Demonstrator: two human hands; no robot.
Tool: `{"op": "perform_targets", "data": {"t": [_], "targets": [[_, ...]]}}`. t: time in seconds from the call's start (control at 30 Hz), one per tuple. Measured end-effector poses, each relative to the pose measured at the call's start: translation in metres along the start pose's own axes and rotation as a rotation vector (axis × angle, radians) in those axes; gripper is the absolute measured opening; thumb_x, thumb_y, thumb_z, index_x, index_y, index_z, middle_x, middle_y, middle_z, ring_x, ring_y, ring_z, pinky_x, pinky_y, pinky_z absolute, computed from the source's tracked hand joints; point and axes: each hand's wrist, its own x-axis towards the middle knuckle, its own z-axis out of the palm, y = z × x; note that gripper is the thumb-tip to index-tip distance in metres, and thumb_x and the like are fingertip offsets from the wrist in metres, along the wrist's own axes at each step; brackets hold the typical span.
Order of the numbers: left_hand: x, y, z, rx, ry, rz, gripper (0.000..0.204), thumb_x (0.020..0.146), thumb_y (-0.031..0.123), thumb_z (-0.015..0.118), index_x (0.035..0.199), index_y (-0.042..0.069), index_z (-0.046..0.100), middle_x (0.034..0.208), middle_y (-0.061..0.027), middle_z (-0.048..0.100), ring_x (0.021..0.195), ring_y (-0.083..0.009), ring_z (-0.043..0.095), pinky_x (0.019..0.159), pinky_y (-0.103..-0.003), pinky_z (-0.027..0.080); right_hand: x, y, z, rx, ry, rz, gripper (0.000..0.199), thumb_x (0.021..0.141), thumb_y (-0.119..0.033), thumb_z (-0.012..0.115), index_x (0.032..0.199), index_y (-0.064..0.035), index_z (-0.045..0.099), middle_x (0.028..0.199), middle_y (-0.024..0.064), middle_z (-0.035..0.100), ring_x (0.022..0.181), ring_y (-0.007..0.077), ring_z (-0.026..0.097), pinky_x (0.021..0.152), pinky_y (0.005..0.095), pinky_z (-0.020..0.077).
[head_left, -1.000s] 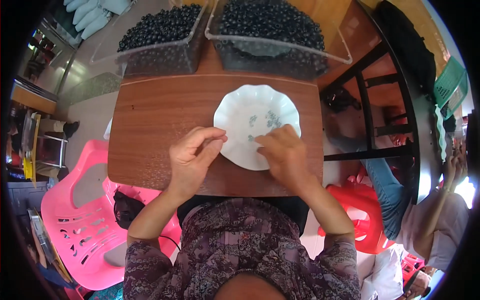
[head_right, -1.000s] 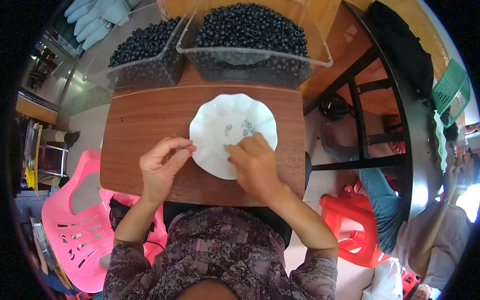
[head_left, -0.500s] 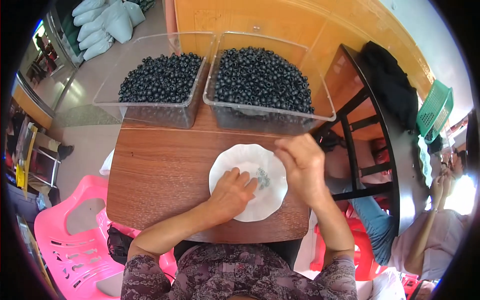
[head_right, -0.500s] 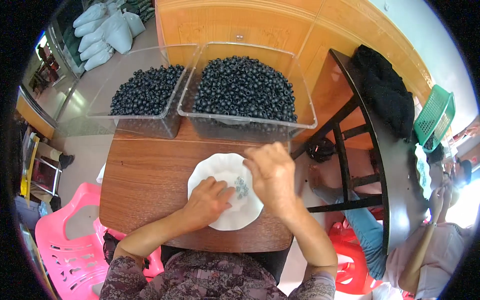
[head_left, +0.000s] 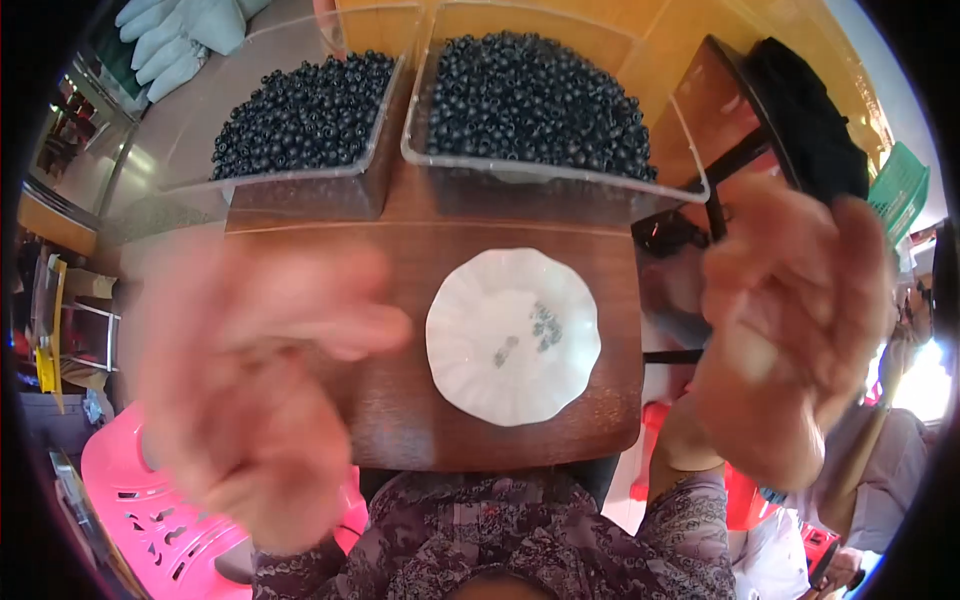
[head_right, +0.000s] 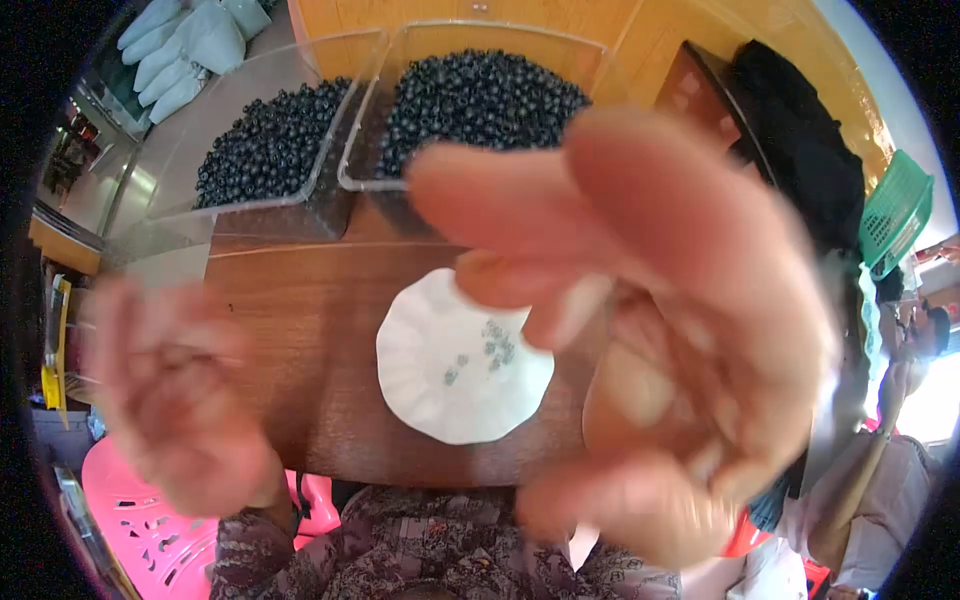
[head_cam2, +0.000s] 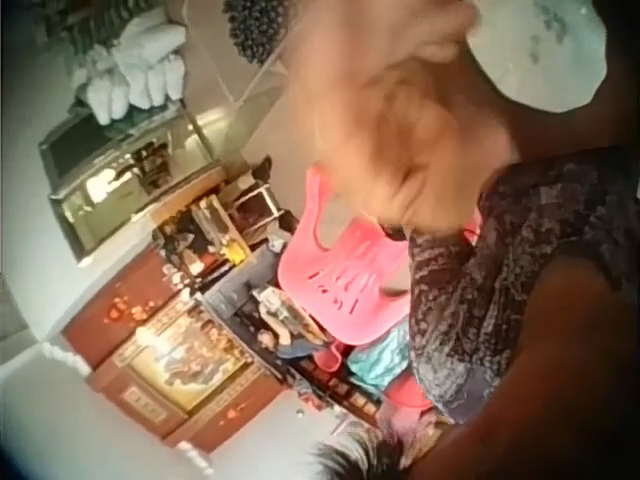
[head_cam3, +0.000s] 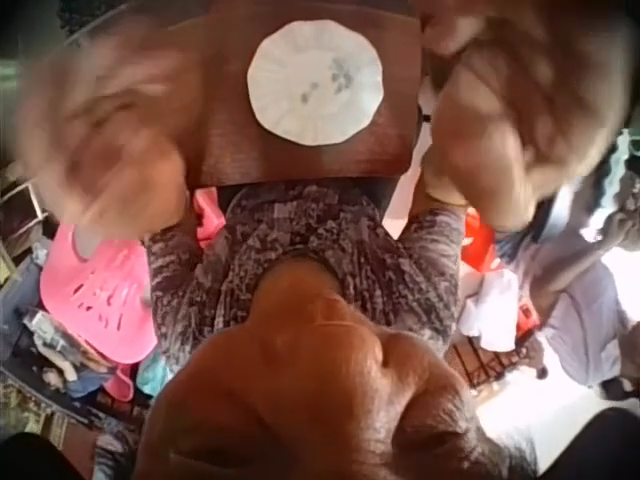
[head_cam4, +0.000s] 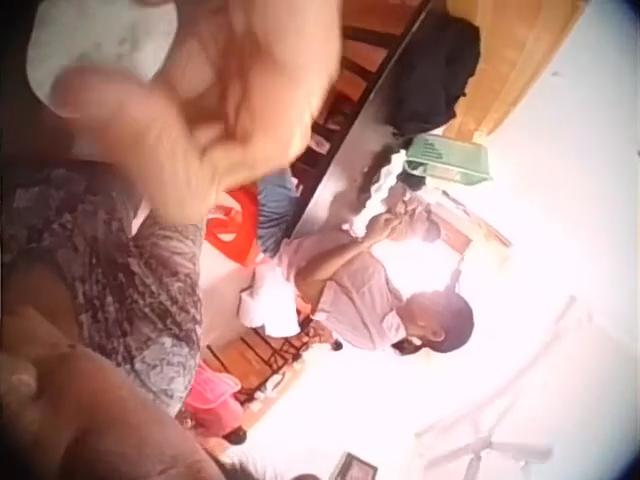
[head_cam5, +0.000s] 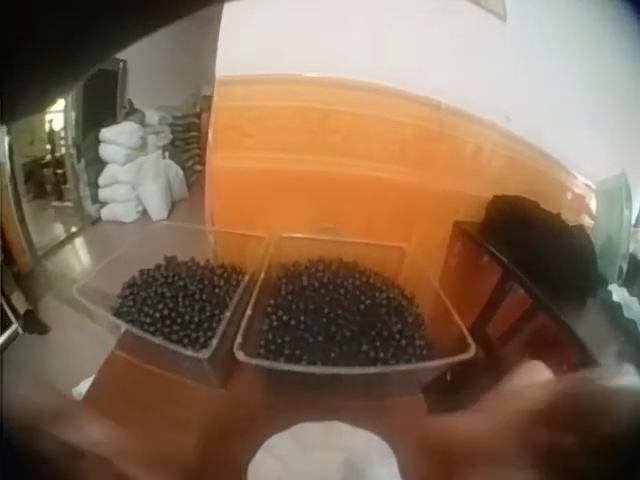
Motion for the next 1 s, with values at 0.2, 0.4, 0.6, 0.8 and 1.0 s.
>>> {"op": "perform_targets", "data": {"t": [0.2,0.4,0.6,0.8,1.0], "targets": [[-0.031,0.032,-0.043,0.007,-0.043,0.006,0.049,0.086,0.025,0.052,0.120,-0.008,0.042,0.101,-0.0187,0.058,0.081,-0.0234,0.058,0.065,-0.030,0.046,-0.041,-0.011,-0.032,-0.050,0.034,0.016,0.063,0.078,-0.026,0.053,0.129,0.0077,0.038,0.112,0.0310,0.055,0.095,0.0262,0.059,0.076,0.0300,0.0460],[-0.025,0.035,-0.045,0.020,-0.070,-0.008,0.049,0.085,0.024,0.052,0.122,-0.006,0.041,0.104,-0.0192,0.057,0.085,-0.0244,0.057,0.068,-0.031,0.046,-0.057,-0.018,-0.062,-0.111,0.044,0.054,0.061,0.079,-0.028,0.053,0.128,0.0068,0.040,0.113,0.0306,0.055,0.097,0.0270,0.058,0.077,0.0305,0.0459],[-0.017,0.037,-0.014,0.038,-0.131,-0.008,0.049,0.084,0.023,0.052,0.124,-0.004,0.041,0.108,-0.0197,0.055,0.089,-0.0254,0.056,0.070,-0.032,0.045,-0.048,-0.010,-0.056,-0.161,0.085,0.091,0.059,0.081,-0.030,0.052,0.127,0.0058,0.041,0.114,0.0302,0.054,0.099,0.0278,0.058,0.078,0.0311,0.0457],[-0.032,0.059,-0.012,0.082,-0.125,0.001,0.050,0.084,0.022,0.053,0.126,-0.002,0.040,0.111,-0.0203,0.054,0.093,-0.0264,0.055,0.073,-0.033,0.044,-0.059,-0.004,-0.078,-0.187,0.059,0.104,0.058,0.083,-0.033,0.052,0.126,0.0049,0.043,0.115,0.0298,0.054,0.101,0.0286,0.057,0.078,0.0316,0.0456],[-0.022,0.048,-0.001,0.125,-0.094,-0.015,0.052,0.083,0.020,0.053,0.129,0.000,0.040,0.115,-0.0208,0.052,0.097,-0.0274,0.054,0.075,-0.035,0.044,-0.048,-0.001,-0.045,-0.221,0.000,0.130,0.056,0.085,-0.035,0.052,0.125,0.0039,0.044,0.116,0.0294,0.054,0.102,0.0294,0.056,0.079,0.0321,0.0455]]}}
